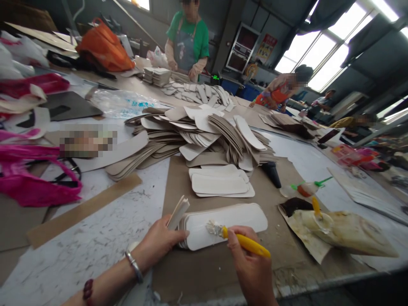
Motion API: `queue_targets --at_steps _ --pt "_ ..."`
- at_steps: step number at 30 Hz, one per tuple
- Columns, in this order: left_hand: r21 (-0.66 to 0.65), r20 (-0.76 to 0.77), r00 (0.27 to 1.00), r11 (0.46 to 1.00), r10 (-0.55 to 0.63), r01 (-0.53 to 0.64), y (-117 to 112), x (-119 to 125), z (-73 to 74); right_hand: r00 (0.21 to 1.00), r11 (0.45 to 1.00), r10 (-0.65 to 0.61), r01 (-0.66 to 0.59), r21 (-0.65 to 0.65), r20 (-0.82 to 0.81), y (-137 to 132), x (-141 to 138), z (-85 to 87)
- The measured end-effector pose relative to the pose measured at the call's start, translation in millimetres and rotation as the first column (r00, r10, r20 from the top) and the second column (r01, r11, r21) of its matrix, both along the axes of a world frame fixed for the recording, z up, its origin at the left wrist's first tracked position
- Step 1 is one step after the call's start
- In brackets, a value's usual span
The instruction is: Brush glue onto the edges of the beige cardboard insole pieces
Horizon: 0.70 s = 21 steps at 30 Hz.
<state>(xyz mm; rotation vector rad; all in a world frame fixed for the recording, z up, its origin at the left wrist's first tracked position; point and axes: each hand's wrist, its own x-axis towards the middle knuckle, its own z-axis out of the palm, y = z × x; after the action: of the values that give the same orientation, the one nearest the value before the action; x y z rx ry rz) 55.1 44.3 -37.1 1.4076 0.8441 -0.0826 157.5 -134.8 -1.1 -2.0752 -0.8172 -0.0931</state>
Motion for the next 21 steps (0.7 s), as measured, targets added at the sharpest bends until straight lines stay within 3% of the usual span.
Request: queue_targets --at_steps 4,8,15,21 --pt "0.052 -0.007 1.0 0.999 -0.015 0.015 1 -1 -5.7 0.951 0.997 -0.028 0.05 -0.062 0.308 -24 30 4.3" --pt "0.109 -0.037 0.999 0.993 -0.028 0.032 1 -1 -12.0 0.859 0.99 -0.018 0.087 -0.111 0.512 -43 52 14.1" --pt "0.116 -0.063 0.995 0.99 -0.076 0.083 2 -1 -19.0 0.763 0.983 0.006 0.114 -0.143 0.647 -56 60 30.2" --pt "0.095 -0.051 0.998 0.995 -0.022 0.027 -2 0 -9.6 0.73 0.97 0.152 0.02 -0.243 0.666 -54 45 17.0"
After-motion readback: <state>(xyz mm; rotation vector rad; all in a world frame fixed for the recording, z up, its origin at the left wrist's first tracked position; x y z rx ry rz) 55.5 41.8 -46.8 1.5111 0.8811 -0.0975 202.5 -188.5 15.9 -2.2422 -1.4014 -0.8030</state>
